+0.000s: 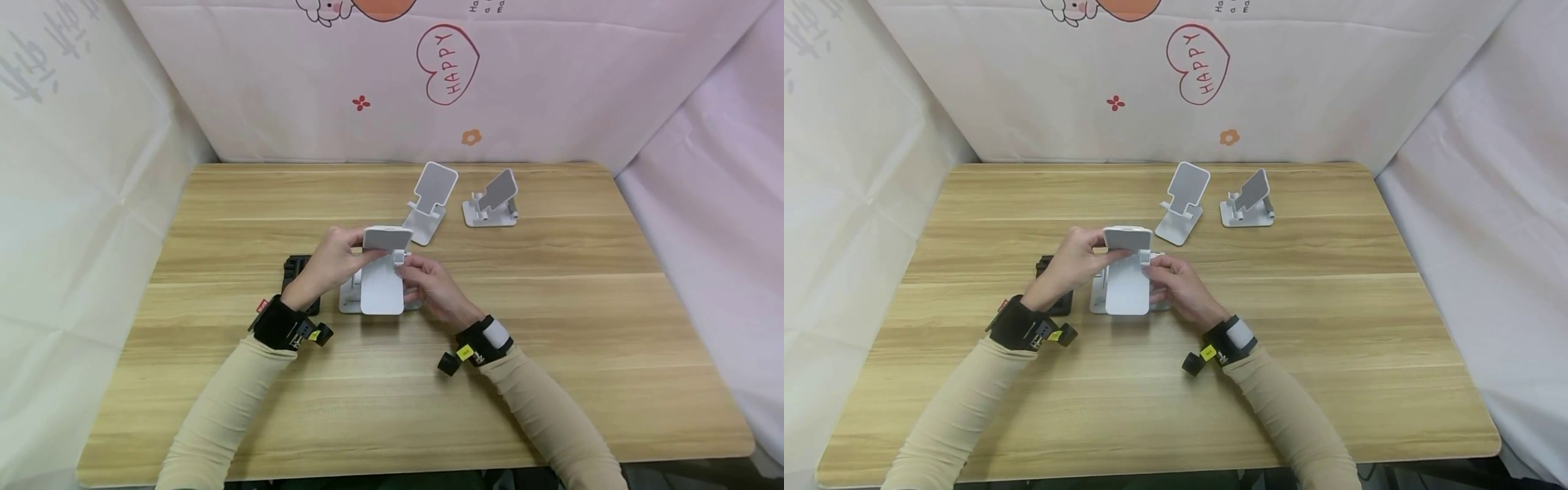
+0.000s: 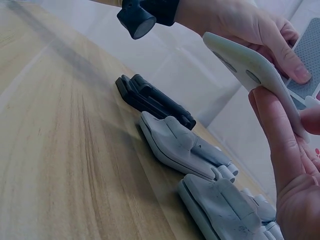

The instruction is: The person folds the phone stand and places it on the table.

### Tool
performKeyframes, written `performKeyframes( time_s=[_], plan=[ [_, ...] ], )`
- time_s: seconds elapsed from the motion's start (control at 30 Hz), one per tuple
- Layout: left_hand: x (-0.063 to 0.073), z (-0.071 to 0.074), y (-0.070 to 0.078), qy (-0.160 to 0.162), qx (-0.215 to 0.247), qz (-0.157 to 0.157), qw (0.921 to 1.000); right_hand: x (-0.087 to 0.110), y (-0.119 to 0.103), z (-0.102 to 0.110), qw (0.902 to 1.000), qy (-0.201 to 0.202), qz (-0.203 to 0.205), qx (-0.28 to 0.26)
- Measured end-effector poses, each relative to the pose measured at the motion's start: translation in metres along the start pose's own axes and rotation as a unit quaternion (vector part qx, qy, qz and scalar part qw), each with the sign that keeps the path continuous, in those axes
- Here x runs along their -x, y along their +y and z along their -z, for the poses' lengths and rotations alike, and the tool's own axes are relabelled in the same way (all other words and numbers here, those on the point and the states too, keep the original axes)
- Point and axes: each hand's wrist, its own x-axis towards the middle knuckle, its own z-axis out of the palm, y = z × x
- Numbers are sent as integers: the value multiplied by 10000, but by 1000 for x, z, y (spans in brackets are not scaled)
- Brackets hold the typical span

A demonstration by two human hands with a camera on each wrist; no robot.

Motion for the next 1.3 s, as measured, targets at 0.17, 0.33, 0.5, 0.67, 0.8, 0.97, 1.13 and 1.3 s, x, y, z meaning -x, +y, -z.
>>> performKeyframes(
  time_s=[0.17, 0.33, 0.5, 0.67, 0.8, 0.97, 1.13, 1.3],
  plan=[
    [0, 0, -1, 78, -62, -101, 9999, 0, 0, -1, 10000, -5, -16, 45],
    [0, 0, -2, 84, -99, -141, 9998, 0, 1, -2, 10000, -20, -56, 35],
    [2, -3, -1, 135, -529, -428, 9976, 1, 0, -2, 10000, 8, -78, 38],
    [2, -5, 6, 522, -1045, -841, 9896, 1, 0, -3, 9999, 27, -40, 132],
    [1, -2, 18, 996, -1383, -1375, 9757, 0, 1, -1, 9998, 83, -81, 167],
    [-1, 2, 36, 1257, -1926, -1888, 9547, -1, 4, 2, 9996, 187, -129, 172],
    [-1, 2, 44, 1188, -2261, -1758, 9507, -2, 5, 3, 9994, 265, -125, 195],
    [1, 1, 46, 1201, -2242, -1599, 9538, 0, 5, 4, 9996, 219, -34, 194]
  ],
)
